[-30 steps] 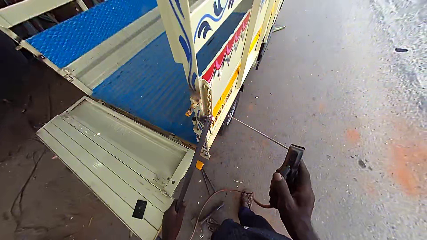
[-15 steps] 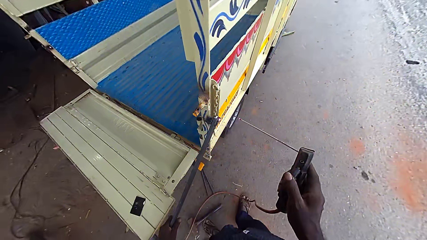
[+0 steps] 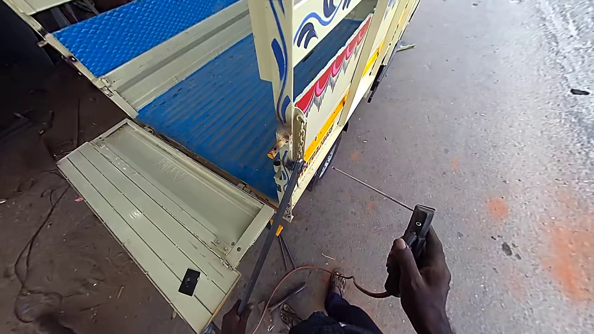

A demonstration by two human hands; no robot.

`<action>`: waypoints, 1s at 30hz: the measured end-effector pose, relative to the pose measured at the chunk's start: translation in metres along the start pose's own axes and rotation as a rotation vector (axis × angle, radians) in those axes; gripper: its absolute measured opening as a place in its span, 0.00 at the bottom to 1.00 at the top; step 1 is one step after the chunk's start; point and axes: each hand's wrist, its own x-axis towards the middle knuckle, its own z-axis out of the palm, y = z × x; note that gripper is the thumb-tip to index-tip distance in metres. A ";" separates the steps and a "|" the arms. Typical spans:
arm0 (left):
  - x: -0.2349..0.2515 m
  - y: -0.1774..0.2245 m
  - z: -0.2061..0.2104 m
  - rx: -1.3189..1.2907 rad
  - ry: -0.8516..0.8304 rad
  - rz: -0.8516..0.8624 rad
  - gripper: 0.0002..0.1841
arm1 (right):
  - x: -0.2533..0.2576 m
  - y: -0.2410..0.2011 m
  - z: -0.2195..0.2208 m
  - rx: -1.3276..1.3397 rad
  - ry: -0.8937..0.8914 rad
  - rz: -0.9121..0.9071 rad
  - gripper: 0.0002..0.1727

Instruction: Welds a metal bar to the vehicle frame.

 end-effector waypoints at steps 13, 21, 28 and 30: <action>-0.014 0.000 -0.011 0.077 0.009 -0.151 0.36 | -0.004 -0.002 -0.005 -0.014 0.000 0.007 0.45; -0.024 0.009 -0.016 0.076 -0.009 -0.181 0.38 | -0.009 -0.002 0.000 -0.007 0.005 0.014 0.46; -0.033 0.041 -0.035 0.097 -0.052 -0.213 0.34 | -0.008 -0.003 0.002 -0.007 0.012 -0.005 0.45; -0.033 0.049 -0.043 0.098 -0.059 -0.232 0.33 | -0.008 -0.003 0.002 -0.005 0.014 -0.003 0.46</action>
